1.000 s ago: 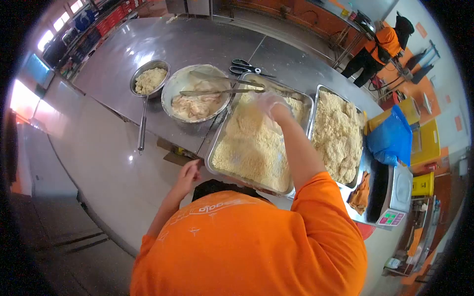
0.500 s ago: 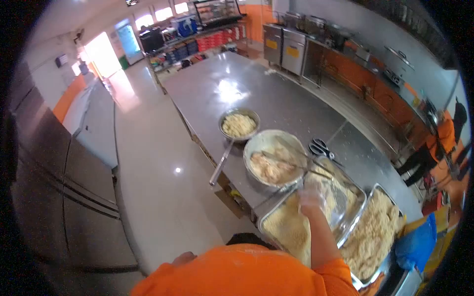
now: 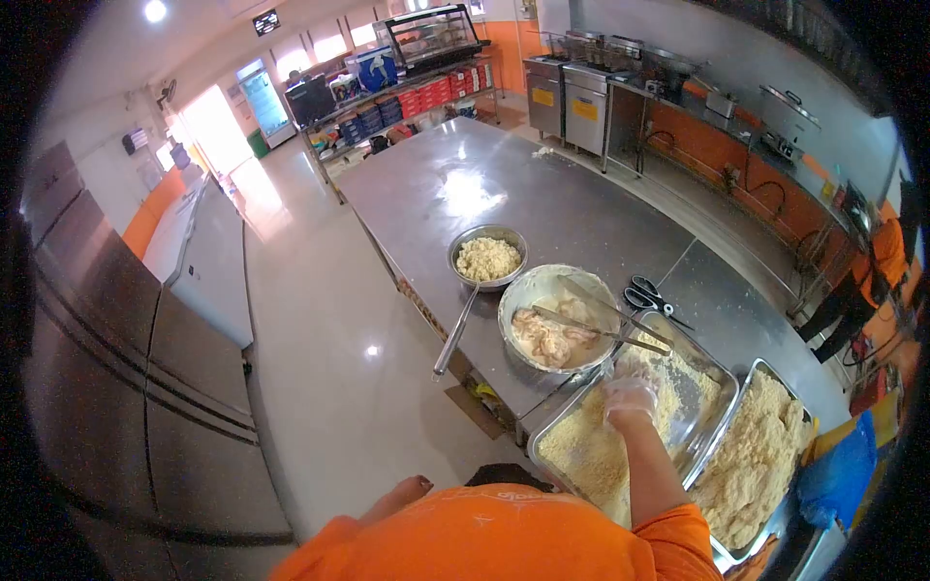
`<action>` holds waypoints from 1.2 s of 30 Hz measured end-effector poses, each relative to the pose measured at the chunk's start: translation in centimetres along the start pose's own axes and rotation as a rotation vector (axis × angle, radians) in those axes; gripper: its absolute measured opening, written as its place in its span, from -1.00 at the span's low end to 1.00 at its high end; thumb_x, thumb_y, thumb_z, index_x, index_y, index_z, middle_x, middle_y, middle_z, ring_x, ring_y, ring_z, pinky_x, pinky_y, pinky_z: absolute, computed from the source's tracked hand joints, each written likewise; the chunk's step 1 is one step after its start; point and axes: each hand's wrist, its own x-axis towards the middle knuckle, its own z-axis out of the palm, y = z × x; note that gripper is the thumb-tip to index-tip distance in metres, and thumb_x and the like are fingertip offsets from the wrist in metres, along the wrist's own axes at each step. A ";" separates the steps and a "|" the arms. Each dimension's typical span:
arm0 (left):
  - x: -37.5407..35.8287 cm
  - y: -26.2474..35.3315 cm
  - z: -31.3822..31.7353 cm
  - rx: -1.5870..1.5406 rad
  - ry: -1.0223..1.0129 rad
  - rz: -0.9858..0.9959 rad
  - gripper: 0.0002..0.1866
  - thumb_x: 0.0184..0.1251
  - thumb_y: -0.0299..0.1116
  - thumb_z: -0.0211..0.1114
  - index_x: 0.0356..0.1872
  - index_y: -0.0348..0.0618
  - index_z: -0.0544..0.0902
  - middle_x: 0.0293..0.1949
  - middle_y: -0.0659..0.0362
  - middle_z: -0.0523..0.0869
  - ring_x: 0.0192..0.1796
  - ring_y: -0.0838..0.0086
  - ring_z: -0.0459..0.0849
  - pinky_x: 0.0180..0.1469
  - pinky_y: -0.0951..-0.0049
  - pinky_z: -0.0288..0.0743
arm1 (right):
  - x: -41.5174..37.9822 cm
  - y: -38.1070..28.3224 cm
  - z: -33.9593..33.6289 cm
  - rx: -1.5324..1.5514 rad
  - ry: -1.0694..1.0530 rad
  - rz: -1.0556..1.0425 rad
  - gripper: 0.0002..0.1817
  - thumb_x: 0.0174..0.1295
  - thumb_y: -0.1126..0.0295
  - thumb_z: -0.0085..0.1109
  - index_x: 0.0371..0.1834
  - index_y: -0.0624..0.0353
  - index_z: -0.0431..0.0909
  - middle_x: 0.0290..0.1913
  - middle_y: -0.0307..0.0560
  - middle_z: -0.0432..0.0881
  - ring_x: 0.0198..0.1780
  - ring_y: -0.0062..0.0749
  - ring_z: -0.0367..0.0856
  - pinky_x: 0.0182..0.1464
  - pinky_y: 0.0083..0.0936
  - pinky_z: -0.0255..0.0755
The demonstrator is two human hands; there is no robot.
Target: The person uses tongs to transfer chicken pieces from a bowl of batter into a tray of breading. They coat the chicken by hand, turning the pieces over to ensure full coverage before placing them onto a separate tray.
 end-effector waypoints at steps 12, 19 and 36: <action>-1.5 -0.6 -1.3 -0.002 -0.026 -0.088 -0.57 0.17 -0.08 0.01 -0.14 -0.23 0.54 -0.11 -0.05 0.56 -0.03 0.11 0.50 0.03 0.26 0.35 | -0.4 -0.4 -2.2 0.161 -0.244 0.069 -0.45 0.16 0.28 -0.29 0.27 0.13 0.08 0.27 -0.09 0.18 0.34 -0.21 -0.01 0.28 -0.07 -0.10; -0.5 -1.6 -0.6 0.035 -0.078 -0.040 -0.53 0.19 -0.05 -0.02 -0.04 -0.20 0.48 -0.05 -0.03 0.53 0.04 0.13 0.45 0.08 0.25 0.30 | -0.2 -0.7 -3.4 0.049 -0.328 0.096 -0.50 0.16 0.35 -0.27 0.22 0.20 0.17 0.23 0.06 0.22 0.25 -0.17 0.20 0.19 -0.11 0.11; 1.1 -3.1 0.5 -0.003 -0.040 -0.038 -0.55 0.18 -0.06 0.00 -0.08 -0.20 0.51 -0.07 -0.04 0.54 0.02 0.12 0.46 0.06 0.27 0.32 | -0.1 -0.2 -1.8 0.221 -0.270 0.100 -0.54 0.19 0.35 -0.36 0.20 0.15 0.19 0.20 0.12 0.24 0.24 -0.07 0.20 0.19 0.15 -0.06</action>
